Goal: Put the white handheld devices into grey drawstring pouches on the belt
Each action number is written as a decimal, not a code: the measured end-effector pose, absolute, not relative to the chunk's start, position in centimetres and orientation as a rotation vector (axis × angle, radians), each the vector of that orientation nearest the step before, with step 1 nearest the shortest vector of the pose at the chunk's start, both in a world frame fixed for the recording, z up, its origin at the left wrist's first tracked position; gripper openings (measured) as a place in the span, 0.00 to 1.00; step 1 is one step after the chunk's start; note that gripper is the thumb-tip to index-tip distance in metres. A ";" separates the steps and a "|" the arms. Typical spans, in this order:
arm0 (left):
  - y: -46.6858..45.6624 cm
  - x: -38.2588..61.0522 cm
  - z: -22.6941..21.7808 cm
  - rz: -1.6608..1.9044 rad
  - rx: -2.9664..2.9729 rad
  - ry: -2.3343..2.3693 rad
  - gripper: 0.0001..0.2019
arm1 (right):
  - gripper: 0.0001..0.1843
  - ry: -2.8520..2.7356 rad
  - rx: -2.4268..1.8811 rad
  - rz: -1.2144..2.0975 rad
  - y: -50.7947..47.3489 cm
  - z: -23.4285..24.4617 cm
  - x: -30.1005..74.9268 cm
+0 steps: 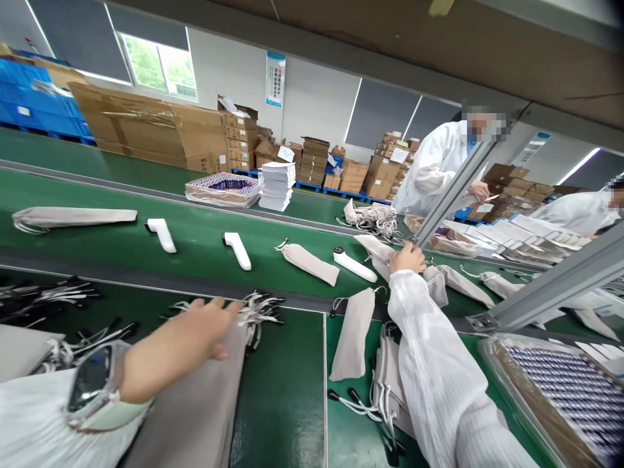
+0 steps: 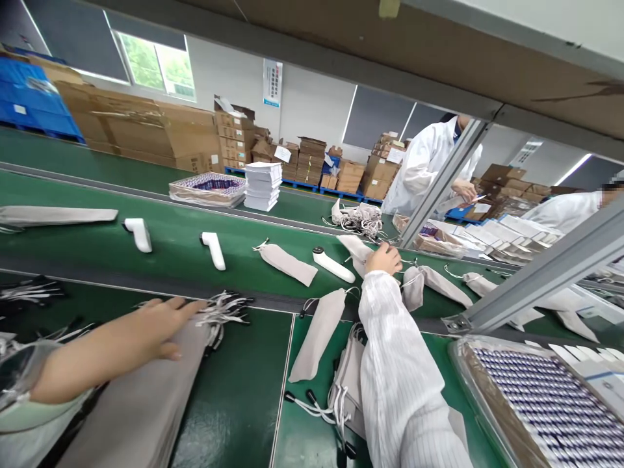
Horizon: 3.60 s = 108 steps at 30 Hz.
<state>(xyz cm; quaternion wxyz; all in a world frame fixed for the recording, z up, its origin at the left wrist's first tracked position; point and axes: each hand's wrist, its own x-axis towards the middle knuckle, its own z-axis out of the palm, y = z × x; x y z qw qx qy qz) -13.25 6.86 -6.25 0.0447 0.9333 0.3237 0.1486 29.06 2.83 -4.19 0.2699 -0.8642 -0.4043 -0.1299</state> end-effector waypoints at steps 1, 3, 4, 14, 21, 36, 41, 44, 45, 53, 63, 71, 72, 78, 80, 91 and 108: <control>5.7 -12.1 -5.9 0.264 2.917 1.034 0.25 | 0.22 -1.127 -2.327 -0.407 3.3 -4.6 28.4; 3.3 -10.0 -5.5 0.171 2.998 1.056 0.24 | 0.21 -1.333 -2.292 -0.460 5.0 -5.4 27.0; 2.3 -9.1 -5.6 0.212 3.013 1.020 0.22 | 0.22 -1.469 -2.292 -0.418 6.1 -5.9 26.3; -0.3 -7.7 -6.3 0.633 3.232 0.785 0.14 | 0.29 -1.592 -2.496 -0.070 8.3 -11.1 26.0; 0.8 -8.3 -3.3 0.508 3.064 0.561 0.05 | 0.36 -1.241 -2.134 -0.165 7.1 -5.9 26.1; 0.9 -8.2 -3.2 0.403 3.167 0.436 0.10 | 0.16 -0.941 -0.788 0.845 1.7 -0.3 9.7; 0.5 -8.4 -2.4 0.435 2.849 0.568 0.08 | 0.15 -0.889 -0.712 0.928 1.6 -0.7 8.8; 0.2 -8.6 -2.2 0.424 2.645 0.623 0.09 | 0.13 -0.907 -0.676 0.966 1.4 -0.9 8.4; 0.1 -8.6 -2.2 0.403 2.606 0.639 0.10 | 0.13 -0.916 -0.670 0.980 1.4 -0.9 8.4; -0.8 -8.9 -1.7 0.395 2.721 0.700 0.12 | 0.12 -0.949 -0.628 0.987 1.2 -1.0 8.4; 0.1 -9.1 -1.9 1.111 2.549 0.835 0.10 | 0.30 -1.783 -0.843 1.191 0.0 -1.8 7.6; 0.9 -10.0 -0.4 0.720 2.453 1.093 0.13 | 0.28 -1.895 -1.288 0.610 0.7 -1.6 9.8; 0.5 -10.3 0.2 0.556 2.426 1.067 0.14 | 0.26 -1.802 -1.332 0.335 1.6 -1.7 11.2; -2.0 -11.2 2.4 0.450 2.213 0.869 0.19 | 0.26 -1.659 -1.385 0.308 4.1 -1.6 15.1; -2.1 -10.8 2.1 0.572 2.159 0.840 0.18 | 0.30 -1.939 -1.090 0.832 2.5 -1.6 12.5; 2.0 -9.1 -1.3 0.784 2.490 0.795 0.14 | 0.18 -1.247 -1.381 -0.107 2.3 1.1 16.6; 1.2 -8.3 -3.7 0.391 3.128 0.757 0.08 | 0.30 -1.903 -2.193 0.048 8.5 -9.3 22.7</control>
